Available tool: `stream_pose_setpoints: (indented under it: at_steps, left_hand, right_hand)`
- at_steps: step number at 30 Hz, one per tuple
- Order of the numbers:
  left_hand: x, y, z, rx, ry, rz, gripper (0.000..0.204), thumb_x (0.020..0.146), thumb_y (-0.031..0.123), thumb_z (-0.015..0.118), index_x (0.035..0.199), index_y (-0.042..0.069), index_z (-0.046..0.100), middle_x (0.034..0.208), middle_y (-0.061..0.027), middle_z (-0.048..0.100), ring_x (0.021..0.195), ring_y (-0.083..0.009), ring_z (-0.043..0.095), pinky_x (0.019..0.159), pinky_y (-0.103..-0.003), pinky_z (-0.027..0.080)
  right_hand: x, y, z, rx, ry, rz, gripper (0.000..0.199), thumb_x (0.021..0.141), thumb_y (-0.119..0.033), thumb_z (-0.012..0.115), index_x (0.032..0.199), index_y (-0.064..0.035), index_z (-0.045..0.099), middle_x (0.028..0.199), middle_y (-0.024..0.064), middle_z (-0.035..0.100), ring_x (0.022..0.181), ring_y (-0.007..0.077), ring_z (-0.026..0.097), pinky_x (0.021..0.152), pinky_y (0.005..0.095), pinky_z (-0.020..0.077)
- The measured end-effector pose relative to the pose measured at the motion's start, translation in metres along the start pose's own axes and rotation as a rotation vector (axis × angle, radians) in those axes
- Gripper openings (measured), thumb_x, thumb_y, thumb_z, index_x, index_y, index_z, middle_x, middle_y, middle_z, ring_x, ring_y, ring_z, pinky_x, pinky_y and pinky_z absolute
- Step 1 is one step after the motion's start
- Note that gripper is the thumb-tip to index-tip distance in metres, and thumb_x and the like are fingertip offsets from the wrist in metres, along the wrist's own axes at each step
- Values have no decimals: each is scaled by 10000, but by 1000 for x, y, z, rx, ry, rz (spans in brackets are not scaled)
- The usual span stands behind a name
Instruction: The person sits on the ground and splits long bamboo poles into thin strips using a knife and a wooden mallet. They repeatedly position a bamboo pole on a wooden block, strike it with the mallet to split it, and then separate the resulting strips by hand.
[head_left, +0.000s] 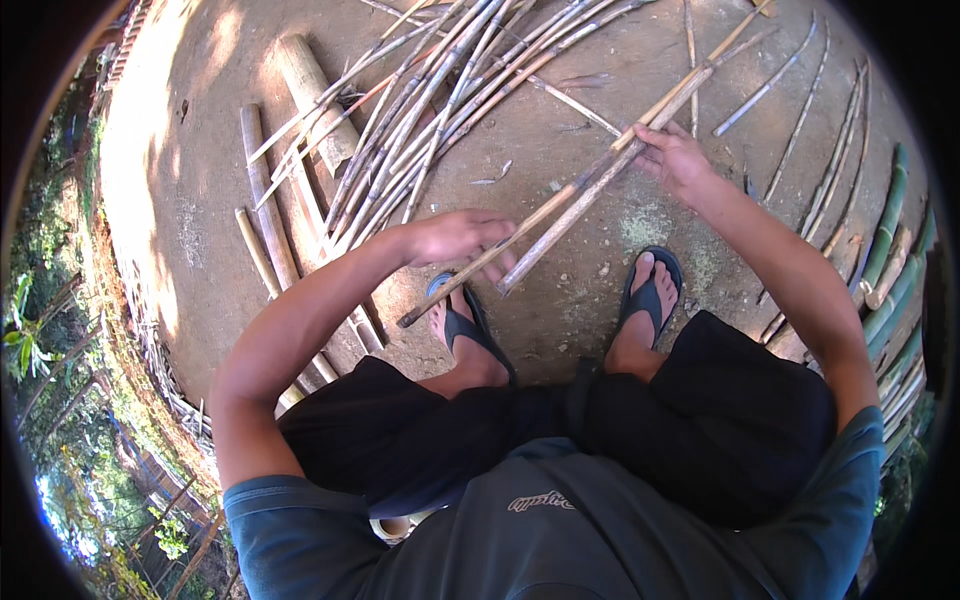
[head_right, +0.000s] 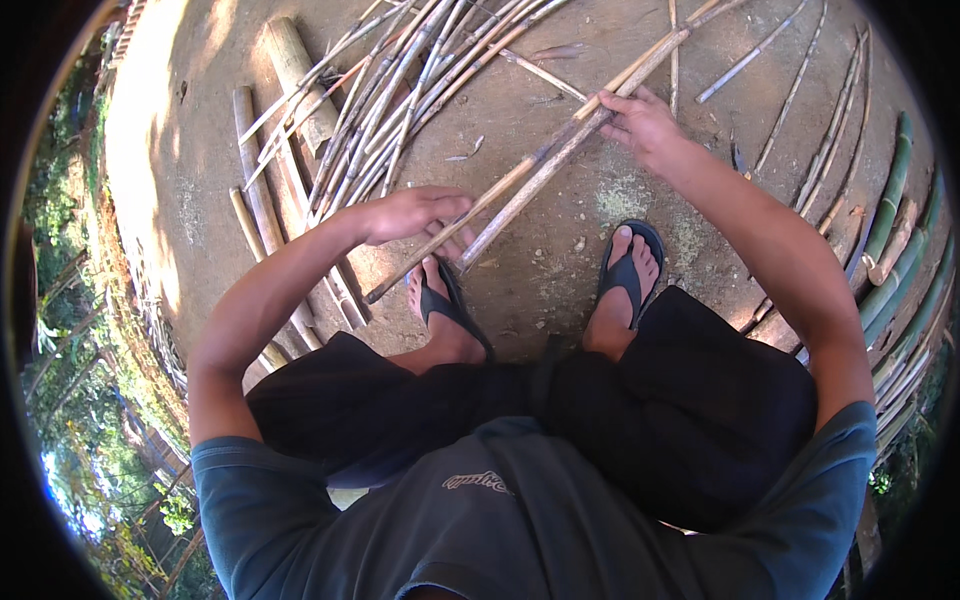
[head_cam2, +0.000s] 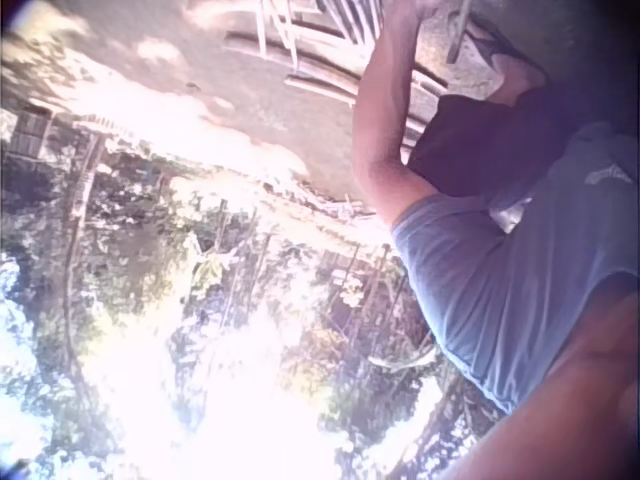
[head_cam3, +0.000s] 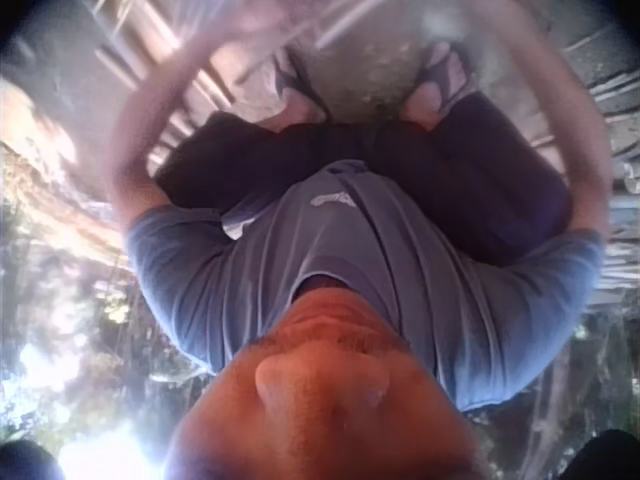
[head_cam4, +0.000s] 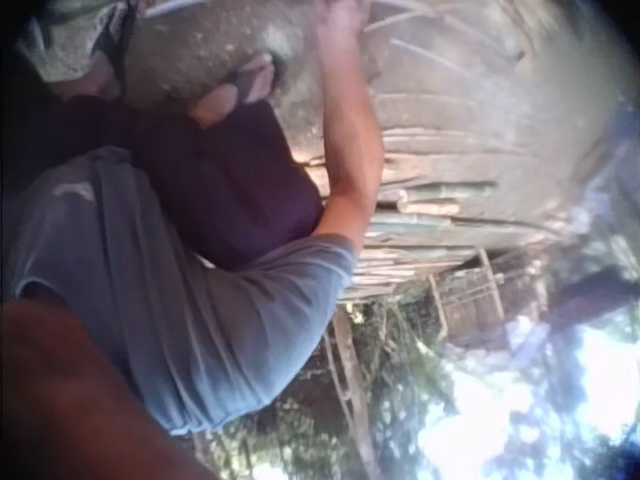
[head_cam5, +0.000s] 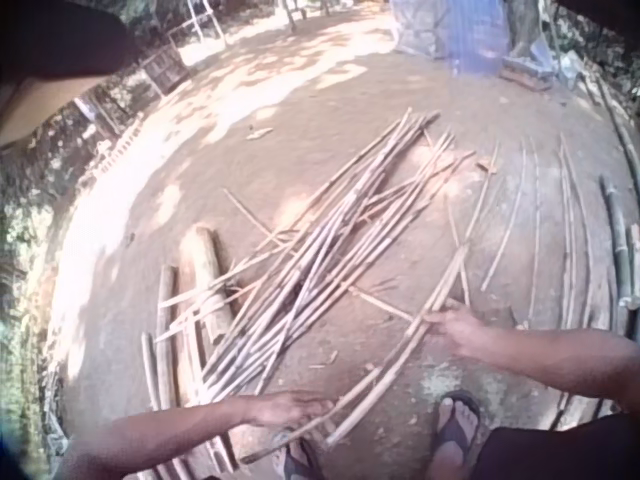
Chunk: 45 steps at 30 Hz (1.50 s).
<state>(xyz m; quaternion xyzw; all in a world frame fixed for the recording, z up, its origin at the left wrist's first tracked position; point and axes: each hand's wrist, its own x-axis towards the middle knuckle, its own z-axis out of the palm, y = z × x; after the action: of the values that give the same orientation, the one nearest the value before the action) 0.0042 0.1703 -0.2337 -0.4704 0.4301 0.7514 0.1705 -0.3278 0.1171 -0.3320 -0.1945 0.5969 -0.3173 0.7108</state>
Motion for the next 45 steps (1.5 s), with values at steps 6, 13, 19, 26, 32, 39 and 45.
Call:
stream_pose_setpoints:
  at_steps: [6,13,19,26,32,39,45]
  left_hand:
    - [-76,-65,2,-206,15,82,479,1051,382,381,1336,2,444,1036,-142,663,915,-258,690,818,-378,579]
    - [-44,-70,11,-288,160,270,511,1030,423,426,1344,21,460,1093,-161,658,939,-260,692,718,-323,591]
    - [-21,-37,1,-239,155,265,473,1047,386,385,1374,45,418,1170,-187,631,992,-242,668,715,-327,597]
    - [-7,-31,9,-438,-14,213,445,1064,327,333,1398,34,349,1151,-195,656,944,-281,699,731,-359,604]
    - [-7,-24,10,-584,-38,214,478,1068,341,292,1428,28,315,1130,-233,639,938,-295,697,765,-380,612]
    - [-3,-18,10,-588,-68,185,497,1059,364,333,1428,35,287,1093,-225,645,905,-314,701,791,-405,602]
    - [-2,-18,16,-622,-22,186,534,1056,350,357,1456,26,215,1011,-190,652,876,-300,700,769,-403,603]
  right_hand:
    - [-1,-29,26,-32,30,-67,482,918,-222,683,1285,-21,444,1250,95,572,1178,212,541,999,355,469]
    - [-2,-52,33,-32,-51,-141,517,933,-216,657,1335,-12,404,1287,112,573,1206,206,554,1006,373,465]
    - [-8,-34,62,-14,-105,-89,626,921,-174,674,1422,-14,334,1214,96,613,1145,199,584,1003,393,470]
    - [-9,-20,56,47,-137,-11,523,928,-168,670,1362,-9,423,1165,65,618,1093,180,598,974,382,487]
    - [-18,-15,73,-55,-115,-15,439,943,-163,648,1317,-12,473,1157,87,617,1093,213,601,969,361,501]
    - [-12,-12,66,-23,-113,-12,453,943,-169,647,1324,9,481,1169,96,616,1105,235,601,978,365,509]
    - [2,-15,58,-23,-44,-83,425,950,-154,633,1310,21,488,1156,100,615,1103,224,600,987,362,504]
